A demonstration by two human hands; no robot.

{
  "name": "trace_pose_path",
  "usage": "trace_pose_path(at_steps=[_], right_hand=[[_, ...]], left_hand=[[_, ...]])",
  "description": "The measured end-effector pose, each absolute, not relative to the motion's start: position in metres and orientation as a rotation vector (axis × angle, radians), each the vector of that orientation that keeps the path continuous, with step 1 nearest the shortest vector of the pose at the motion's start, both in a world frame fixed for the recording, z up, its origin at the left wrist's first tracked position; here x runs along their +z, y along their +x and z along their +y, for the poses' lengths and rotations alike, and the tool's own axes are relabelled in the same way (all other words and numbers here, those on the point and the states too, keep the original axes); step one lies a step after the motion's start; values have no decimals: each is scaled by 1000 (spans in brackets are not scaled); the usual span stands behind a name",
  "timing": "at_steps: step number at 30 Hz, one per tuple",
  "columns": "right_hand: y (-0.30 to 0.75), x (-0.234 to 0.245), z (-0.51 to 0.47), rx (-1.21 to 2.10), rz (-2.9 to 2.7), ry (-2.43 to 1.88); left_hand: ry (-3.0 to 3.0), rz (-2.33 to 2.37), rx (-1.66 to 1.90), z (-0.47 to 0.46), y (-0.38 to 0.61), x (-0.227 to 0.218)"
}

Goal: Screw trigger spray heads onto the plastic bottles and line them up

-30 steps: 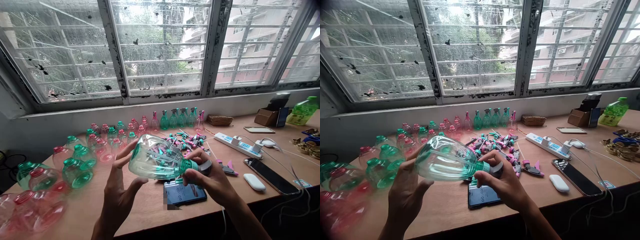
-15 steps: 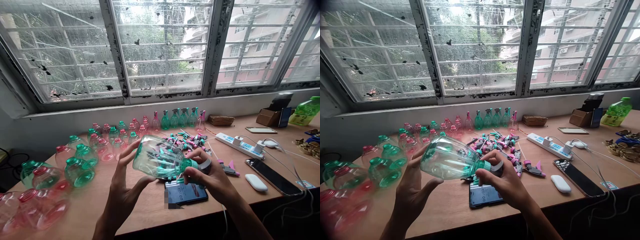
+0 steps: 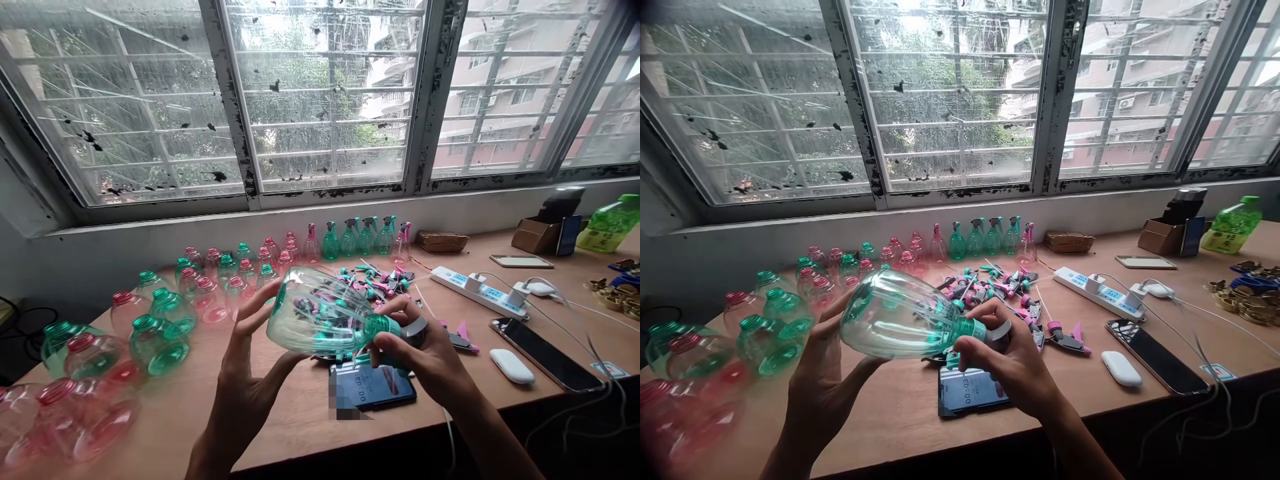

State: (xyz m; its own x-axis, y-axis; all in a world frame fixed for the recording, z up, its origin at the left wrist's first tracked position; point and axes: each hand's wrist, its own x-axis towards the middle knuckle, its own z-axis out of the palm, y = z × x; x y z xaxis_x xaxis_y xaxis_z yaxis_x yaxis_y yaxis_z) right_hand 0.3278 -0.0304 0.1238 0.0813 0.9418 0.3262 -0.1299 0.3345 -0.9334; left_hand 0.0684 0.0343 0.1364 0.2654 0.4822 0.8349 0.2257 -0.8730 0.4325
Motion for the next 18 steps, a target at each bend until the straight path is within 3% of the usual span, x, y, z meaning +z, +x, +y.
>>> trace_pose_path(at_steps=[14,18], right_hand=[[328,125,-30,1081,-1195,-893],[328,123,-31,966,-1202,-905]], left_hand=[[2382,655,1629,34,64,137],[2364,772,1560,31,67,136]])
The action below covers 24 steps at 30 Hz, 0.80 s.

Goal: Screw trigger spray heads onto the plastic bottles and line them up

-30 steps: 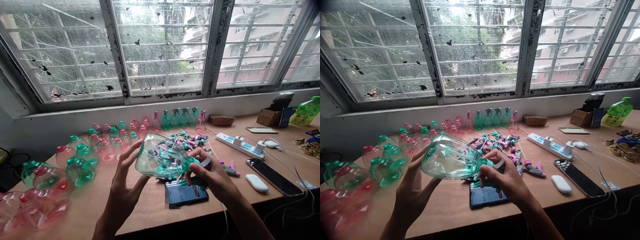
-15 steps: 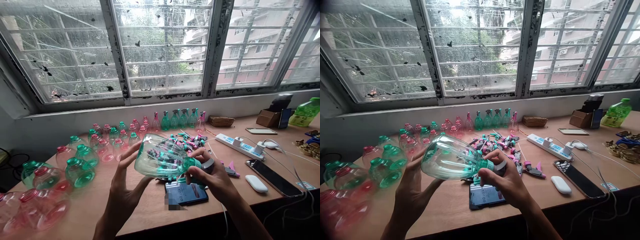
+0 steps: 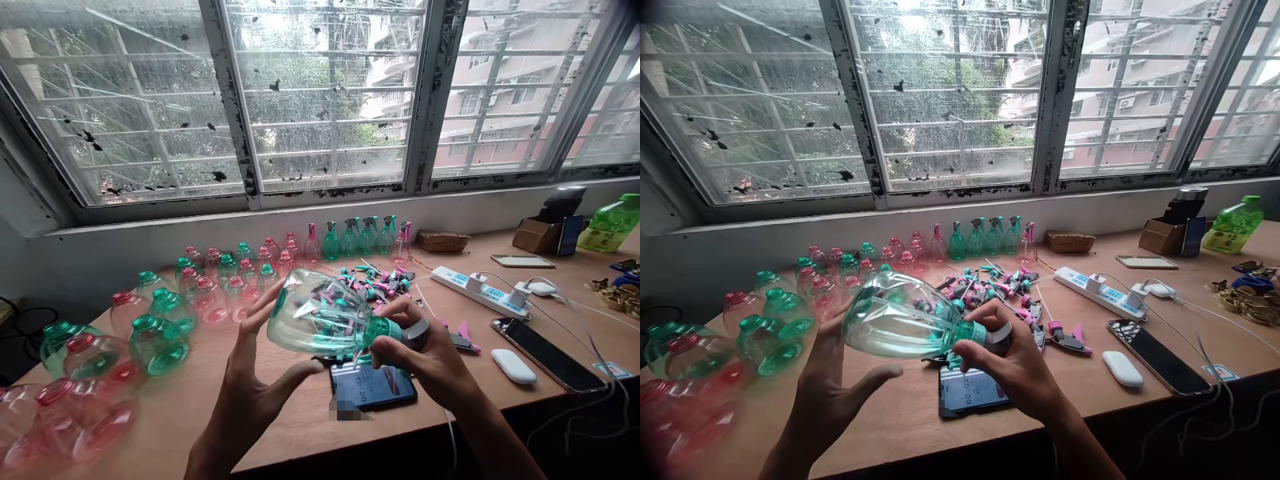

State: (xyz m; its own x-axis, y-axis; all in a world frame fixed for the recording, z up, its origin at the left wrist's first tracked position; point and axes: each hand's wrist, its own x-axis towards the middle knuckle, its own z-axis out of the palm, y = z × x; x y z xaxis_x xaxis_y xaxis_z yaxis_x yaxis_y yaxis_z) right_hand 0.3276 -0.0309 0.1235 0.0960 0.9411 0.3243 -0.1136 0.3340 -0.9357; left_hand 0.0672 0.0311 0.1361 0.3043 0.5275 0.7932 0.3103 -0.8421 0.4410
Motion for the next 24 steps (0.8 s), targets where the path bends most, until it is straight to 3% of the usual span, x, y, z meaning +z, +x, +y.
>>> trace_pose_path(at_steps=[4,11,19,24], right_hand=[[325,123,-32,890,-1241,-869],[327,125,-30,1108,-1185,-852],[319,115,-31,610,-1362,-954],[322,121,-31,896,-1231,-867]], left_hand=[[2246,843,1513,30,64,133],[2425,678,1616,34,66,139],[2124,853,1613,28,61,134],[2203,788,1581,29,63,140]])
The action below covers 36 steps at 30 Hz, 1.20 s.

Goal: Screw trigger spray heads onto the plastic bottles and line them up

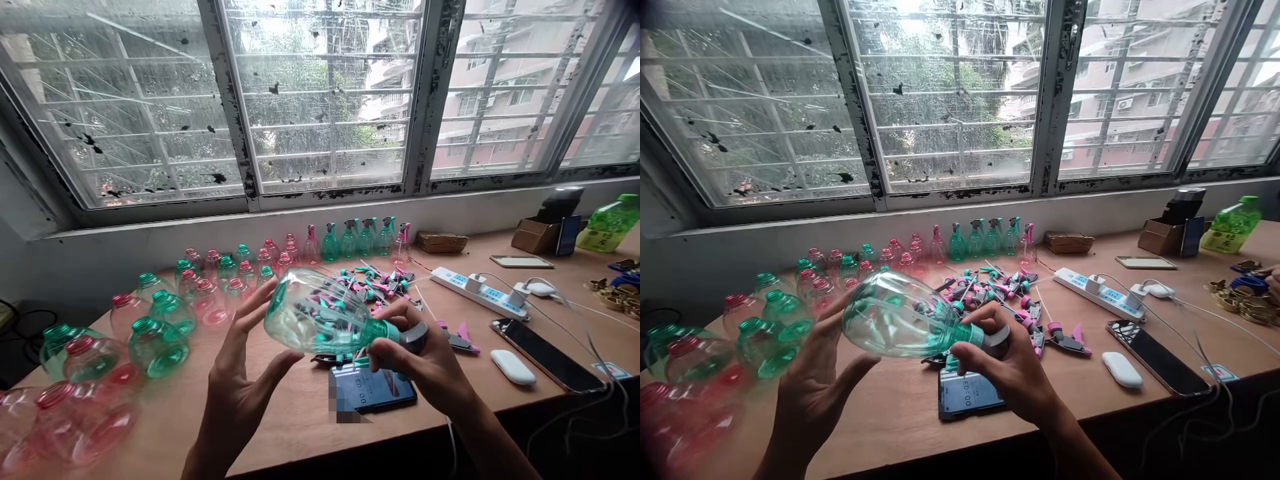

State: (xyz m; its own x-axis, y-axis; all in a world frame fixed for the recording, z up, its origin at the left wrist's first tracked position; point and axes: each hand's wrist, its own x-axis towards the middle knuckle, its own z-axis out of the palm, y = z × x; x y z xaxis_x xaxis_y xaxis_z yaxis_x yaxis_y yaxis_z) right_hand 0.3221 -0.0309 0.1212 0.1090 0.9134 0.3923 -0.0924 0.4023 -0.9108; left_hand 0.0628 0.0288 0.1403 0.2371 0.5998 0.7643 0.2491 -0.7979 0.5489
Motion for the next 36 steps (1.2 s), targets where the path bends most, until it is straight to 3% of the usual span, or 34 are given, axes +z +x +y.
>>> trace_pose_path(at_steps=[3,9,16,23,30,36], right_hand=[[323,124,-31,986,-1168,-868],[322,120,-31,829,-1245,-890],[325,122,-29,1004,-1191,-867],[321,117,-27,713,-1343,-951],[325,119,-26,1042,-1194,-841],[323,119,-28,697,-1351,-935]], left_hand=[[2317,785,1623,29,66,141],[2144,912,1557,27,67,136],[2334,753,1571,27,65,141],[2142,837,1581,27,67,136],[2353,735,1614,28,67,142],[2125,823,1608,26,72,140]])
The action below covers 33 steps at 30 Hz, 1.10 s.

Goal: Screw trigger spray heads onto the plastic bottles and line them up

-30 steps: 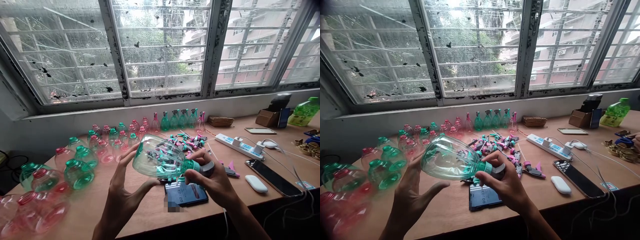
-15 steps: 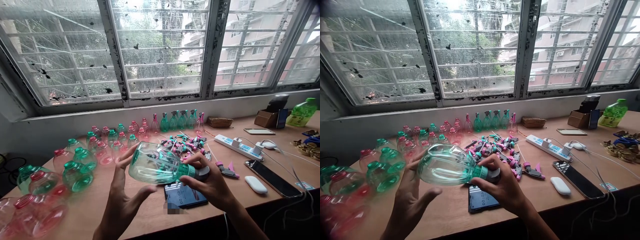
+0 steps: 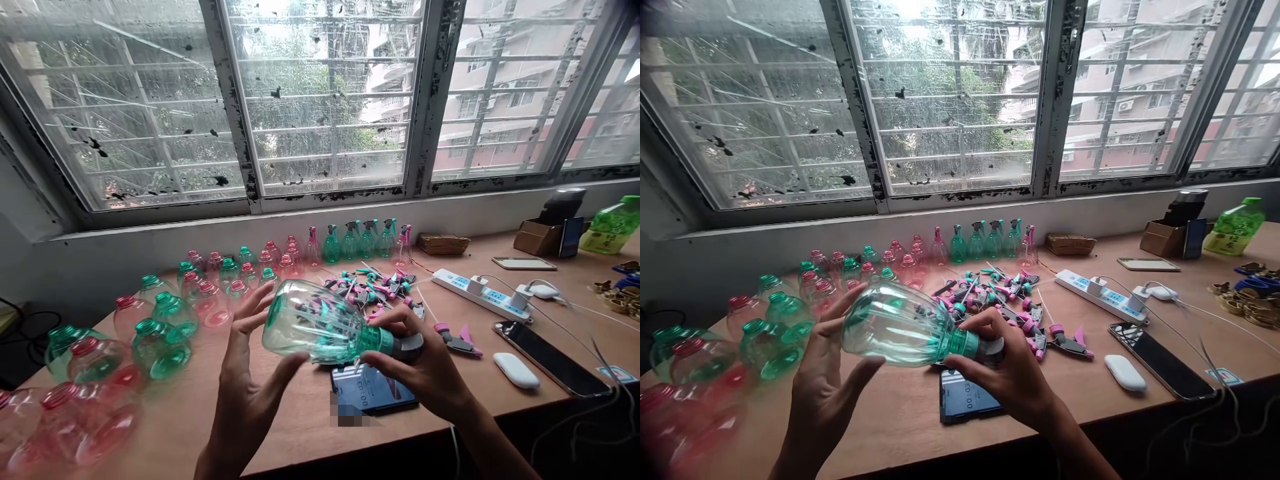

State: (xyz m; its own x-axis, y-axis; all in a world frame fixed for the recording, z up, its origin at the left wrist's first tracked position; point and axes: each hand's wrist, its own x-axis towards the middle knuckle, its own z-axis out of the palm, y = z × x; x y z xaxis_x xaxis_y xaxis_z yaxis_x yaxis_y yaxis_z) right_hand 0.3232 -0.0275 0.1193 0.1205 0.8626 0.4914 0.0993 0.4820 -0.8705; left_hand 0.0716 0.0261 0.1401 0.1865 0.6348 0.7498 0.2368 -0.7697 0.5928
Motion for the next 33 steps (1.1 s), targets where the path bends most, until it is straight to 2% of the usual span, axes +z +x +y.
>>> trace_pose_path(at_steps=[8,15,22,28,33], right_hand=[[326,120,-22,1151,-1179,-740],[325,116,-23,787,-1335,-872],[324,116,-23,1043,-1206,-854],[321,115,-24,577,-1358,-987],[321,113,-25,911,-1238,-891]], left_hand=[[2215,739,1633,35,70,139],[2121,880,1513,31,67,138],[2307,751,1568,34,66,140],[2101,883,1483,30,66,137],[2225,783,1522,32,63,139]])
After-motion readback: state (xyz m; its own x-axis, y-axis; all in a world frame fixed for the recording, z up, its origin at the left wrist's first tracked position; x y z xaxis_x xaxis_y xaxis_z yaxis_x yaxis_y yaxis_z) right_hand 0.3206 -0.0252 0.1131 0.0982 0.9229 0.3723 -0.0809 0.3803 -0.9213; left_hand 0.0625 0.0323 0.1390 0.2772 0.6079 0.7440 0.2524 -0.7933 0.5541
